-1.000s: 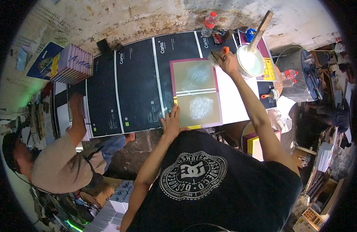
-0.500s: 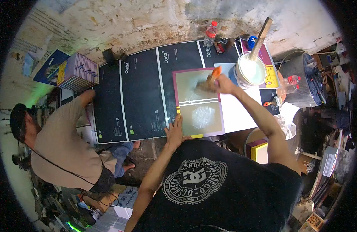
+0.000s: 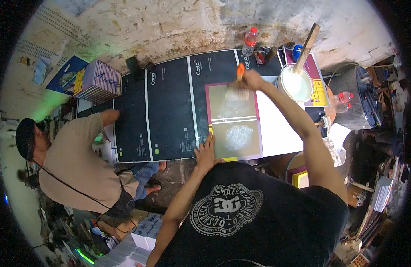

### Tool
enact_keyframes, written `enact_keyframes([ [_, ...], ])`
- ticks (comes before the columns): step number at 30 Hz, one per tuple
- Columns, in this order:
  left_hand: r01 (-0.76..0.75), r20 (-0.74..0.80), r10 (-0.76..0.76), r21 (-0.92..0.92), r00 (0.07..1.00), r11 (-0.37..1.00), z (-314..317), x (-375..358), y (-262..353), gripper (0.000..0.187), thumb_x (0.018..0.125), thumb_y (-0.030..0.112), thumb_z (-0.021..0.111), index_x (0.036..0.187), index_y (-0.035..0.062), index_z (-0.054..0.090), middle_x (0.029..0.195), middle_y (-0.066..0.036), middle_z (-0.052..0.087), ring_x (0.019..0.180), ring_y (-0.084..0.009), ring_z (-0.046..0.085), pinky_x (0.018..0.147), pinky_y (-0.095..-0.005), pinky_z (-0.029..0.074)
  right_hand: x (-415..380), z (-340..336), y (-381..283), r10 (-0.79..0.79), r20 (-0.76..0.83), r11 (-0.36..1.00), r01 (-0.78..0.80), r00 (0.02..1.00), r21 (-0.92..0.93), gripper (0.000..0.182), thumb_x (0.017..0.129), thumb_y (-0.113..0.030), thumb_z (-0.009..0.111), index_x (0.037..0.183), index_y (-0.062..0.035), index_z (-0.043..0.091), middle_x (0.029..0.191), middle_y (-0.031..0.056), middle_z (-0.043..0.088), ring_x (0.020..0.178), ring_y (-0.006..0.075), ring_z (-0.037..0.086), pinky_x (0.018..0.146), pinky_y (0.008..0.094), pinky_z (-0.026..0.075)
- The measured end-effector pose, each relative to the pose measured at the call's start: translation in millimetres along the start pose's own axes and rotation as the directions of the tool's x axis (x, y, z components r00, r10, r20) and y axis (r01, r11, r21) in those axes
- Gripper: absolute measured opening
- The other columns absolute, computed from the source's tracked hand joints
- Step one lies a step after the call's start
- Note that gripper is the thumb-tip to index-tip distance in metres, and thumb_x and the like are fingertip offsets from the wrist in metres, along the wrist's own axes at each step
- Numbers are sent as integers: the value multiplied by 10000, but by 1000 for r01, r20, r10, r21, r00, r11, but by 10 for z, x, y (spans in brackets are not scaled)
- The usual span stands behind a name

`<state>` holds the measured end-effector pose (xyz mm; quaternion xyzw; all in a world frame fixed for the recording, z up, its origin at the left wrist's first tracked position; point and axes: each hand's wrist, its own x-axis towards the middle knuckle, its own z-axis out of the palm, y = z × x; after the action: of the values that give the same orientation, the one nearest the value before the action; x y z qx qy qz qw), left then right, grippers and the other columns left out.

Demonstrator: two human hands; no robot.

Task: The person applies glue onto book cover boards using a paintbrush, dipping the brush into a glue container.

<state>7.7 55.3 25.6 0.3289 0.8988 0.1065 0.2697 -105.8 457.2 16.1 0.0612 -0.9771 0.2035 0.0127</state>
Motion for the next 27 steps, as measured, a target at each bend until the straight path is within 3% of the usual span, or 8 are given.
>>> enact_keyframes([
  [3,18,13,-18,-5,1000,1000,-23,4,24,1248,530,459,895,1524,101,229,1612,-35,168,1177,-350,490,907,-594,378,328,-271,141,42,-42,996,-45,998,-73,201,822,-311,689,916,-133,696,850,137,678,800,330,657,668,428,504],
  [8,46,13,-45,-19,999,999,-68,7,52,1242,523,399,914,1523,110,236,1607,-37,178,1193,-351,480,912,-587,384,332,-338,-723,-290,305,917,172,907,359,251,809,-287,689,909,-57,681,878,196,682,812,379,643,693,451,498],
  [9,50,15,-50,-31,999,998,-81,-7,63,1242,522,389,917,1523,111,236,1606,-37,179,1197,-351,477,913,-585,384,395,-276,-780,-176,398,983,185,900,15,255,822,-309,677,892,-64,664,863,194,669,811,390,624,708,469,487],
  [12,57,26,-56,-35,998,998,-106,-4,95,1233,531,381,916,1522,108,235,1607,-34,165,1204,-360,470,912,-587,387,808,85,-168,-139,-47,978,130,989,-166,237,825,-312,669,872,-80,658,861,185,651,822,393,607,719,483,477],
  [14,54,31,-53,-18,998,998,-85,-7,86,1230,535,381,915,1523,107,235,1609,-32,156,1201,-365,471,910,-588,389,856,-289,-446,-173,-84,963,151,981,-223,183,814,-272,662,878,-100,661,866,176,638,834,382,607,722,473,477],
  [19,56,-4,-56,-18,998,998,-42,22,71,1234,534,401,908,1522,95,235,1613,-31,145,1193,-371,470,898,-590,390,865,-150,-800,-261,480,965,210,838,158,259,826,-377,659,882,-127,697,891,161,687,886,343,641,815,472,451],
  [24,61,38,-60,-45,997,997,-96,-23,98,1218,548,396,903,1521,87,238,1616,-31,142,1192,-373,470,894,-600,392,1173,-239,-680,-199,-60,938,173,978,-299,277,862,-369,641,960,-120,714,866,147,658,811,350,621,729,448,457],
  [27,67,47,-66,-35,997,997,-121,6,111,1202,557,375,905,1520,94,243,1616,-29,146,1201,-369,468,907,-605,395,1113,-338,-646,-202,128,975,187,971,122,355,838,-418,662,939,-81,710,830,180,676,766,372,646,669,442,501],
])
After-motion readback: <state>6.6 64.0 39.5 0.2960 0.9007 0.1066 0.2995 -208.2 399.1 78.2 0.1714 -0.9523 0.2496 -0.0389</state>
